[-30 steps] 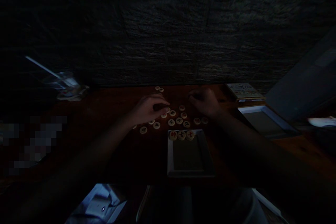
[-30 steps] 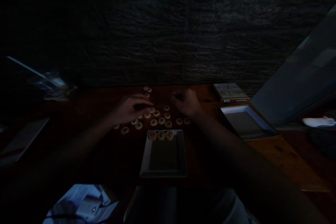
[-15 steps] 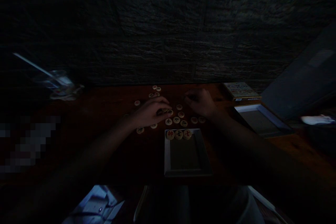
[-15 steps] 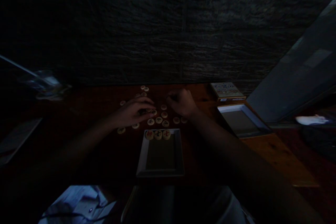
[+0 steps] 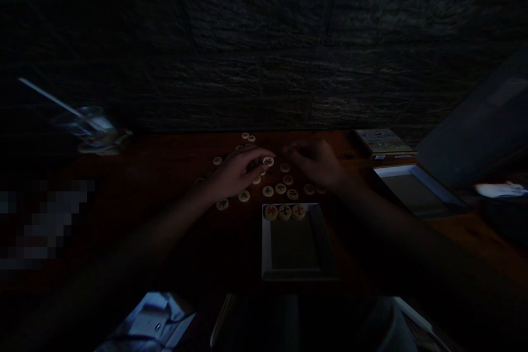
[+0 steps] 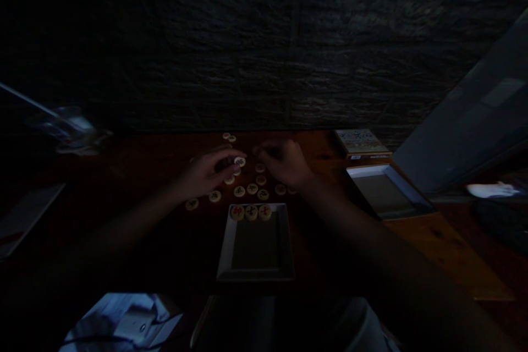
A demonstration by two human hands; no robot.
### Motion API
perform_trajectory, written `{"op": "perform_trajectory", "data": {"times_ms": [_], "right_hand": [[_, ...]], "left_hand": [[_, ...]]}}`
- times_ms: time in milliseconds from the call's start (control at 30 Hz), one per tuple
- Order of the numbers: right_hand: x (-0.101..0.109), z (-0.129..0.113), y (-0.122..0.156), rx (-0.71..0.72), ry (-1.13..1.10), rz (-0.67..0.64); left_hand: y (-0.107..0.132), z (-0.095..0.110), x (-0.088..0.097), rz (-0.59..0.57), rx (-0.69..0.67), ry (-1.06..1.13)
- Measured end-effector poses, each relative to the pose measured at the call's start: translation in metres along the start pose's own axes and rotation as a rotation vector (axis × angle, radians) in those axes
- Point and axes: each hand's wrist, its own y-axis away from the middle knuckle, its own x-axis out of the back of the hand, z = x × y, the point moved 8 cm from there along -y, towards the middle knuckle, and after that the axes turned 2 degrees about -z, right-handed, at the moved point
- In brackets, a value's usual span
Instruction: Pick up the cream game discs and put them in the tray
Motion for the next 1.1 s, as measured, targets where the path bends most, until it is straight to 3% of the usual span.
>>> {"op": "perform_trajectory", "data": {"times_ms": [167,367,567,767,1100], "right_hand": [[-0.027,-0.005,0.010,-0.152,-0.329,-0.179],[-0.033,-0.006,0.013,-0.161,-0.441,-0.165],[-0.037,-0.005,0.012,-0.177,-0.527,-0.179],[-0.033,-0.004,0.013,-0.224,-0.574,-0.127],[-0.031,-0.010,0.012,-0.189,-0.578,-0.094]], "left_hand": [[0.000,-0.005,-0.006,0.033,0.060,0.308],[0.000,-0.008,-0.002,0.156,0.132,0.494],[0.001,-0.009,0.002,0.240,0.141,0.496],[0.000,-0.008,-0.002,0.207,0.146,0.557],[0.003,-0.009,0.005,0.277,0.166,0.570]]}}
